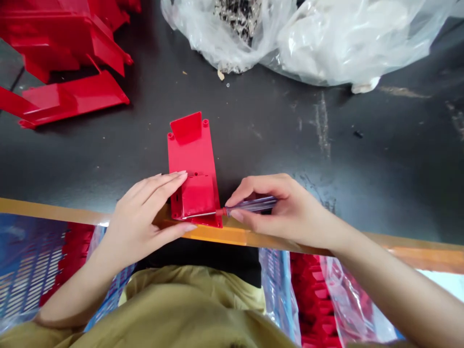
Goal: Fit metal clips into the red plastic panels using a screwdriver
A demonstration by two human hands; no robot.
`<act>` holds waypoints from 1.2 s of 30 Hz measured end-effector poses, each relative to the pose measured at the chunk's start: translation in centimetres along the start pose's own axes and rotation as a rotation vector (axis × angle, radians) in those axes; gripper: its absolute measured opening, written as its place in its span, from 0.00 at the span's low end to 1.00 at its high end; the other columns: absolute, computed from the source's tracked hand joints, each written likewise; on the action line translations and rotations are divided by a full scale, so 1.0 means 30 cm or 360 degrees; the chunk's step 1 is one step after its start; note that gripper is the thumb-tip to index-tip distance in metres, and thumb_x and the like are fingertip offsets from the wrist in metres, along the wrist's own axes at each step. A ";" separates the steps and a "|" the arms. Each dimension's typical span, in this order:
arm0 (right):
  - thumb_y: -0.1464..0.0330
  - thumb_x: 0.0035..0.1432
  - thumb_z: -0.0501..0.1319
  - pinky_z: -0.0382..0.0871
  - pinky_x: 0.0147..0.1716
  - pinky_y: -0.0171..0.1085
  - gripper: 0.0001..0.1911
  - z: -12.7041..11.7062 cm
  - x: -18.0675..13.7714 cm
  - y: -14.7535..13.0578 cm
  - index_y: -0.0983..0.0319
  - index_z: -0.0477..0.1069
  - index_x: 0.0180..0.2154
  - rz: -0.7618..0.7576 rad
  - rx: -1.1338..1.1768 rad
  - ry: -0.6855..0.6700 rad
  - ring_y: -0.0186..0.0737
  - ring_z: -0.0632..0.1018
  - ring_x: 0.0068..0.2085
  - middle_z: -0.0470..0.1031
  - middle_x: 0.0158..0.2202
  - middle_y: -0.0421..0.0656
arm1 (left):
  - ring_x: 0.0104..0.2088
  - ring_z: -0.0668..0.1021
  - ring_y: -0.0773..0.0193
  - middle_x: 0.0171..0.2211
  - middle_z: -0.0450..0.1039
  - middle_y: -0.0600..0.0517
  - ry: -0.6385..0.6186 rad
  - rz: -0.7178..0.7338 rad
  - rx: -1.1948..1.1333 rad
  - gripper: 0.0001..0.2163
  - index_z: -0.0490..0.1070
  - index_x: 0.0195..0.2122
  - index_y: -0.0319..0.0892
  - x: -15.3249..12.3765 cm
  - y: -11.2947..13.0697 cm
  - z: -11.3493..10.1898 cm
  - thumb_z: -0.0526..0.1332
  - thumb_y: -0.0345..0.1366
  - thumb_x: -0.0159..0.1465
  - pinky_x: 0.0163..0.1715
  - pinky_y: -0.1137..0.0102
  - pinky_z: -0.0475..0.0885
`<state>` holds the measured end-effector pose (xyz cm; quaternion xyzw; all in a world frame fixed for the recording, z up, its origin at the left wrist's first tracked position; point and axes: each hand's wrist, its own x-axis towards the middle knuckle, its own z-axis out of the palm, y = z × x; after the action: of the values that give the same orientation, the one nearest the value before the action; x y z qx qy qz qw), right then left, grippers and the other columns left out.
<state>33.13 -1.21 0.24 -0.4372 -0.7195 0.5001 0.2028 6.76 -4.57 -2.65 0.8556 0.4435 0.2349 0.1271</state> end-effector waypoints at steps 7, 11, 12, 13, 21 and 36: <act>0.68 0.52 0.69 0.69 0.23 0.33 0.04 -0.029 0.041 0.004 0.58 0.75 0.27 -0.0245 -0.0042 -0.0053 0.35 0.77 0.25 0.79 0.24 0.41 | 0.55 0.76 0.52 0.56 0.73 0.42 -0.0048 -0.0030 0.0000 0.29 0.60 0.63 0.43 0.009 0.003 -0.010 0.59 0.52 0.66 0.55 0.56 0.71; 0.69 0.51 0.70 0.69 0.22 0.29 0.03 -0.041 0.057 -0.008 0.58 0.78 0.28 -0.0193 0.0046 -0.0091 0.33 0.77 0.24 0.79 0.25 0.41 | 0.55 0.76 0.52 0.56 0.73 0.41 -0.0065 -0.0038 -0.0002 0.29 0.61 0.62 0.40 0.011 0.005 -0.010 0.59 0.52 0.65 0.56 0.57 0.71; 0.69 0.51 0.70 0.69 0.21 0.29 0.02 -0.042 0.061 -0.010 0.58 0.78 0.28 -0.0180 0.0057 -0.0110 0.32 0.77 0.23 0.79 0.24 0.42 | 0.55 0.75 0.53 0.56 0.73 0.41 -0.0070 -0.0041 -0.0001 0.29 0.62 0.61 0.39 0.011 0.005 -0.010 0.59 0.52 0.65 0.56 0.57 0.70; 0.69 0.50 0.70 0.69 0.21 0.29 0.02 -0.042 0.065 -0.012 0.58 0.79 0.28 -0.0167 0.0059 -0.0125 0.32 0.77 0.23 0.79 0.24 0.42 | 0.55 0.75 0.53 0.56 0.73 0.41 -0.0074 -0.0045 -0.0001 0.29 0.62 0.61 0.39 0.011 0.005 -0.011 0.59 0.53 0.65 0.56 0.58 0.70; 0.69 0.52 0.69 0.64 0.17 0.28 0.02 -0.042 0.091 -0.026 0.59 0.82 0.30 -0.0218 0.0062 -0.0212 0.29 0.73 0.20 0.77 0.22 0.40 | 0.54 0.76 0.52 0.56 0.74 0.42 -0.0053 -0.0026 0.0019 0.27 0.62 0.62 0.40 0.013 0.006 -0.011 0.58 0.51 0.67 0.55 0.57 0.70; 0.64 0.63 0.63 0.63 0.20 0.26 0.07 -0.049 0.035 -0.038 0.60 0.77 0.37 -0.0475 -0.0432 -0.0247 0.23 0.72 0.21 0.80 0.27 0.36 | 0.53 0.77 0.55 0.54 0.75 0.38 -0.0018 -0.0001 0.0021 0.28 0.66 0.59 0.31 0.009 -0.001 -0.009 0.59 0.50 0.66 0.52 0.62 0.71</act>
<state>33.16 0.33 1.73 -0.3093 -0.8505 0.3952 0.1578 6.74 -4.34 -2.34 0.8576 0.4445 0.2270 0.1242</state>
